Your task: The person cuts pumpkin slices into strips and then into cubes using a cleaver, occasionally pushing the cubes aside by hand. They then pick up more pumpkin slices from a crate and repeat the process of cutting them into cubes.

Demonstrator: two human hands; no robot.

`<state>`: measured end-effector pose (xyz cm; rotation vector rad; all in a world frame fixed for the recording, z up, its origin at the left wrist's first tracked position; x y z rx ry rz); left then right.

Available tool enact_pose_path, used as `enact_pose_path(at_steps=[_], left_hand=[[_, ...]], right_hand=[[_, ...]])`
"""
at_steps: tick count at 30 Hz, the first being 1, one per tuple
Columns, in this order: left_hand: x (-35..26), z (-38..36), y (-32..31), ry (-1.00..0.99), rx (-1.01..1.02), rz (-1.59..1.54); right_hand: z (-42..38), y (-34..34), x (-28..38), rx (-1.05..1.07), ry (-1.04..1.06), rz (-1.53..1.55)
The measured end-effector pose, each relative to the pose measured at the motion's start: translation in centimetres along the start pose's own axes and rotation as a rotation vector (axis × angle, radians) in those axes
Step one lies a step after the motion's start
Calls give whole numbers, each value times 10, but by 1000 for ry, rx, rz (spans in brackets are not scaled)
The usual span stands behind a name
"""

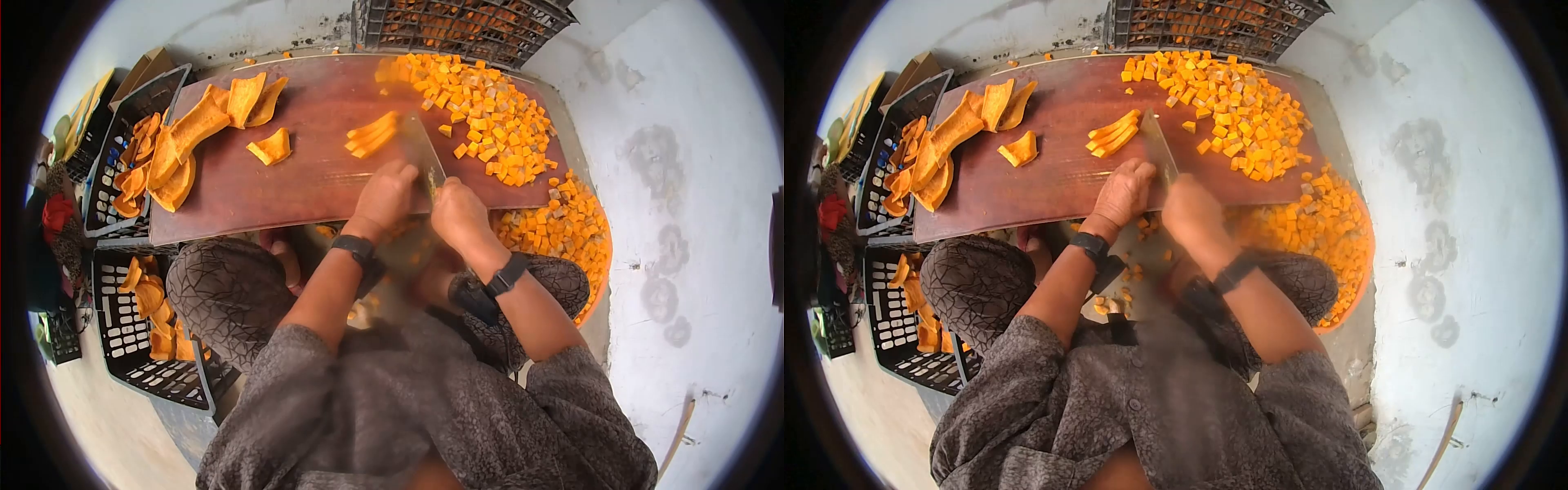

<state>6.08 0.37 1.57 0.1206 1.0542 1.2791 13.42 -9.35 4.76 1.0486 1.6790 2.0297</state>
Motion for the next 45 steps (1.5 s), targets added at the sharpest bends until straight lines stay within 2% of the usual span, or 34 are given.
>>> enact_pose_path(at_steps=[3,7,10,12,13,15,16,18,19,21,24,26,27,28,29,31,35,36,40,41,45], left_hand=[[2,-1,-1,-30,-20,-32],[3,-1,2,-16,-11,-45],[-4,-1,6,-16,-6,-21],[-8,1,27,21,-210,-210],[-6,1,26,21,-212,-208],[5,-3,40,67,-384,-102],[5,-2,43,68,-387,-97],[15,-9,58,257,-516,224],[16,-9,59,257,-516,226],[32,-10,64,382,-481,426],[57,-8,60,483,-381,411],[64,-9,54,526,-327,394],[63,-10,53,538,-325,351],[61,-10,51,550,-321,307],[59,-9,51,550,-321,307],[50,-7,53,435,-372,226],[47,-6,53,353,-382,214],[41,-4,50,262,-346,159],[16,-3,37,45,-228,27],[14,-4,35,46,-224,22],[11,-4,30,51,-170,-64]], right_hand=[[14,-3,-7,-133,77,14],[32,-25,-40,-21,28,208],[29,-7,-59,-150,44,203],[20,-4,-64,-135,0,235],[14,1,-65,-126,-47,267],[-2,7,-49,-68,-22,258],[-10,7,-40,-10,-3,249],[-24,6,-30,40,1,256],[-30,3,-28,86,3,261],[-35,-5,-33,97,21,224],[-32,-4,-35,74,89,194],[-27,8,-35,-35,148,110],[-24,10,-36,-35,146,110],[-19,11,-45,-7,28,120],[-16,10,-56,22,-87,131],[-11,10,-66,4,-89,129],[-9,11,-74,-24,-98,161],[-11,15,-71,-24,-101,161],[-21,39,-42,-73,34,111],[-22,44,-34,-102,102,116],[-25,48,-25,-54,102,75]])
Point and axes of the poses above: each hand's wrist, its own z-axis towards the middle knuckle, its own y-axis out of the back of the hand, x = y × z, the point moved 9 cm from there along z, towards the middle knuckle, and after that the axes turned 5 degrees about -x, right-handed, at the moved point
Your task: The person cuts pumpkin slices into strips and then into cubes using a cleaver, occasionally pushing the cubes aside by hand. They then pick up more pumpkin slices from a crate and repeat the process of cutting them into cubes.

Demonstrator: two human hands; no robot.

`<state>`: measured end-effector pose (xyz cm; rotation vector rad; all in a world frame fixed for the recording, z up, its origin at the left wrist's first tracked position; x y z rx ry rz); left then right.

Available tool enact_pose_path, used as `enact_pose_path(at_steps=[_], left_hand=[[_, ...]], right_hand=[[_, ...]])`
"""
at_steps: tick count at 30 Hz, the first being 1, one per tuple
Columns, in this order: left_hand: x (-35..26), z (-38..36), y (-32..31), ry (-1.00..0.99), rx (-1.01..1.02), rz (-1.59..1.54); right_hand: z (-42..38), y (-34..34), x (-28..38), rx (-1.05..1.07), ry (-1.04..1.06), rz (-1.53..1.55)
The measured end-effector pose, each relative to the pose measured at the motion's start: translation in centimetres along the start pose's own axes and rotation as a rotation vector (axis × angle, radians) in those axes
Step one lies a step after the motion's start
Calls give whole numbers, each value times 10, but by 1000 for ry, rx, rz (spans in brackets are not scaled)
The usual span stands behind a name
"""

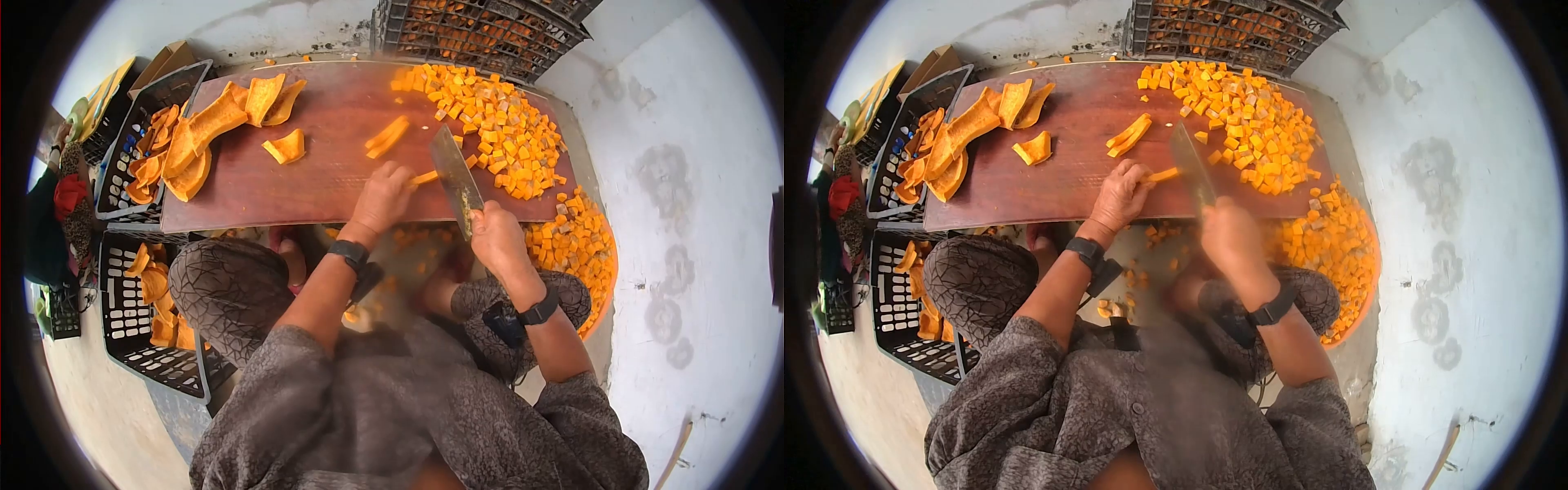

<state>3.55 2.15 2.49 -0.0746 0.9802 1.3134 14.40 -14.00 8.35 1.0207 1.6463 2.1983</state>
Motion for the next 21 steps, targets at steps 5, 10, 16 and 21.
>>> enact_pose_path(at_steps=[5,10,16,21], left_hand=[[4,0,-3,15,16,-64],[8,-1,-11,0,72,-7],[11,-1,-11,40,106,-48],[4,-1,-6,35,108,-103]], right_hand=[[2,-3,7,26,39,-69],[18,-19,11,103,48,-72],[43,-49,-2,21,-38,-89],[47,-27,-25,-23,-167,-66]])
Point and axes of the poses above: each hand's wrist, its own z-axis towards the middle knuckle, its own y-axis out of the back of the hand, x = y × z, the point moved 9 cm from there along z, towards the middle knuckle, and after that the axes turned 5 degrees about -x, right-handed, at the moved point
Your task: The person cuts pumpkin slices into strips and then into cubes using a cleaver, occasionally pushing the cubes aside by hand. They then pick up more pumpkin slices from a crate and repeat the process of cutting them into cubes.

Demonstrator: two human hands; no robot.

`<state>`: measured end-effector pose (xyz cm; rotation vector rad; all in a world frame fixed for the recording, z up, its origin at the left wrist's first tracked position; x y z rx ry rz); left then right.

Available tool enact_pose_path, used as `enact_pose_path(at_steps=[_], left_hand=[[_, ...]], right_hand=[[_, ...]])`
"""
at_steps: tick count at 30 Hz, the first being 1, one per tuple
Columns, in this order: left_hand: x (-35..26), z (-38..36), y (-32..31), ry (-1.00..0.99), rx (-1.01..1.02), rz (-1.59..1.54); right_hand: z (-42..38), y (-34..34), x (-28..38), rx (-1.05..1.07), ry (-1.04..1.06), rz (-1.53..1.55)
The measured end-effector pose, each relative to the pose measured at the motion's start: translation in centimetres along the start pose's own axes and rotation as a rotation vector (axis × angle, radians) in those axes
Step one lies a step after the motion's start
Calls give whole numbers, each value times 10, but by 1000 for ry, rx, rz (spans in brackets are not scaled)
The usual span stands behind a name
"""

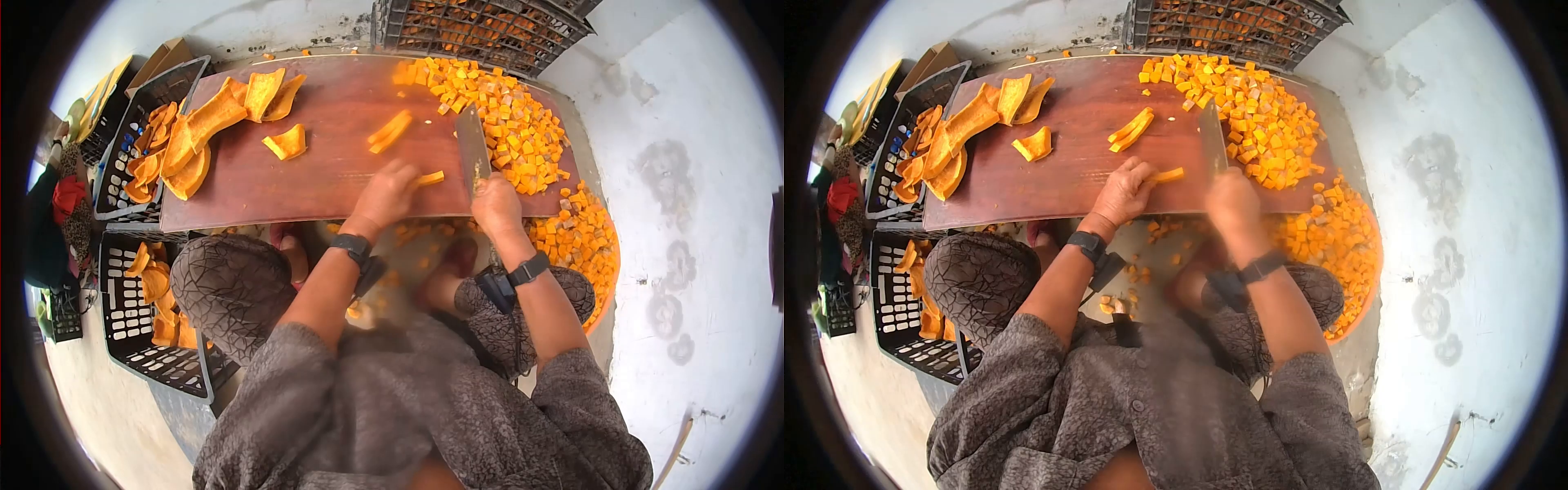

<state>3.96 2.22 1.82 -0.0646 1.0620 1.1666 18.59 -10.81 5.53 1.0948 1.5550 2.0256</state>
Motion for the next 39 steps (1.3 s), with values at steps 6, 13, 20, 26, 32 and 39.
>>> enact_pose_path(at_steps=[6,13,20,26,32,39], left_hand=[[3,2,-8,19,46,5],[-1,3,-8,-27,65,-6],[3,3,-12,-27,61,57],[-1,5,-8,-52,68,43],[-1,2,-13,-52,89,-17],[-5,3,-12,-61,133,-29]], right_hand=[[-26,16,12,108,44,120],[-33,10,32,92,182,13],[-3,-23,22,52,109,-89],[13,-4,-4,-54,63,-45],[-29,17,24,98,39,165],[-37,3,42,101,263,-3]])
Point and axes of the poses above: each hand's wrist, its own z-axis towards the middle knuckle, its own y-axis out of the back of the hand, x = y × z, the point moved 9 cm from there along z, towards the middle knuckle, and after that the axes turned 5 degrees about -x, right-handed, at the moved point
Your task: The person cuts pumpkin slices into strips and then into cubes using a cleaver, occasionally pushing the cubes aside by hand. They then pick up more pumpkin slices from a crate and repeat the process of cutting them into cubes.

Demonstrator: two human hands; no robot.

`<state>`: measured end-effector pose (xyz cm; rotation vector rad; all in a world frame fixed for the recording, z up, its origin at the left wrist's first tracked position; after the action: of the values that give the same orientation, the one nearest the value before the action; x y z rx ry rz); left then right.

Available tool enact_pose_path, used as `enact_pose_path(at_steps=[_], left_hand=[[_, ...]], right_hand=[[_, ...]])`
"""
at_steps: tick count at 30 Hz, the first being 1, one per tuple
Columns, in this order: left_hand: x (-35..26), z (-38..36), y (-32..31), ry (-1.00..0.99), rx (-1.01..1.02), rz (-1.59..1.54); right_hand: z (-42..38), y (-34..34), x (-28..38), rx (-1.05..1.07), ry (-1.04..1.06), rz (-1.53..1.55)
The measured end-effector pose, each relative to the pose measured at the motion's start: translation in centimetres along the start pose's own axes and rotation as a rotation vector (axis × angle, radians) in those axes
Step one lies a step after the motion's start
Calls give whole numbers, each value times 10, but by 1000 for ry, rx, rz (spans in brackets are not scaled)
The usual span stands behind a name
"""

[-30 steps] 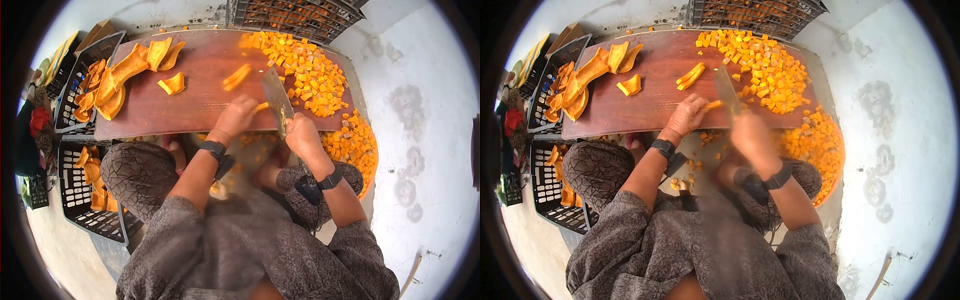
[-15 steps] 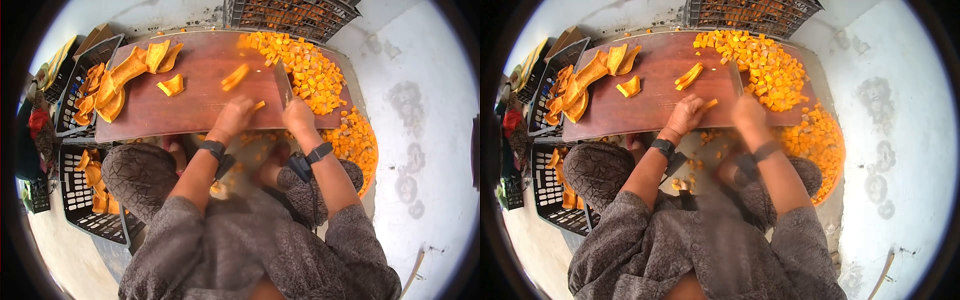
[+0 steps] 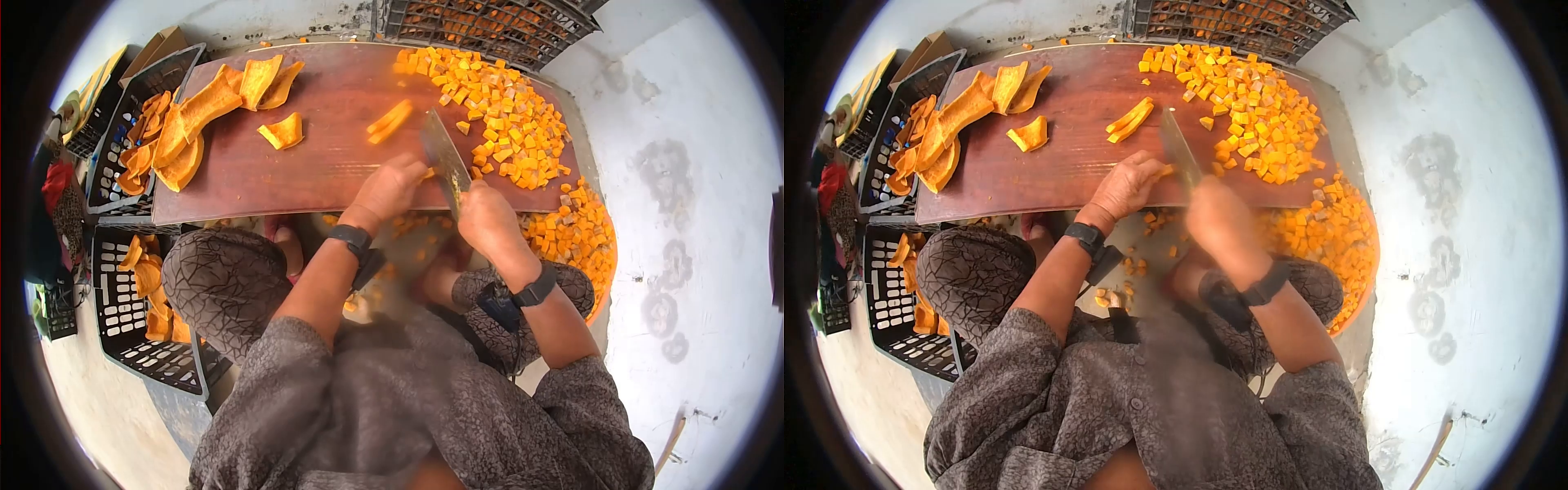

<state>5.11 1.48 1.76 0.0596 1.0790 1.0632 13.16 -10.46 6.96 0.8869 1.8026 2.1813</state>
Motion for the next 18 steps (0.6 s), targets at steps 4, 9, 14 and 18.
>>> enact_pose_path(at_steps=[4,9,14,18], left_hand=[[2,1,-6,-19,28,74],[0,3,-1,-57,1,67],[-7,1,1,-78,-35,80],[-4,0,-2,-64,-18,143]], right_hand=[[18,-22,-5,-4,-88,-62],[27,-13,-2,-52,-163,34],[25,-24,-20,5,-310,170],[28,-17,3,8,-163,-69]])
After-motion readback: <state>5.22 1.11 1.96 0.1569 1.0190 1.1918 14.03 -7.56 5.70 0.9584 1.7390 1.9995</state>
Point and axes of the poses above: each hand's wrist, its own z-axis towards the middle knuckle, its own y-axis out of the back of the hand, x = y × z, the point moved 9 cm from there along z, towards the middle knuckle, and after that the axes turned 5 degrees about -x, right-handed, at the moved point
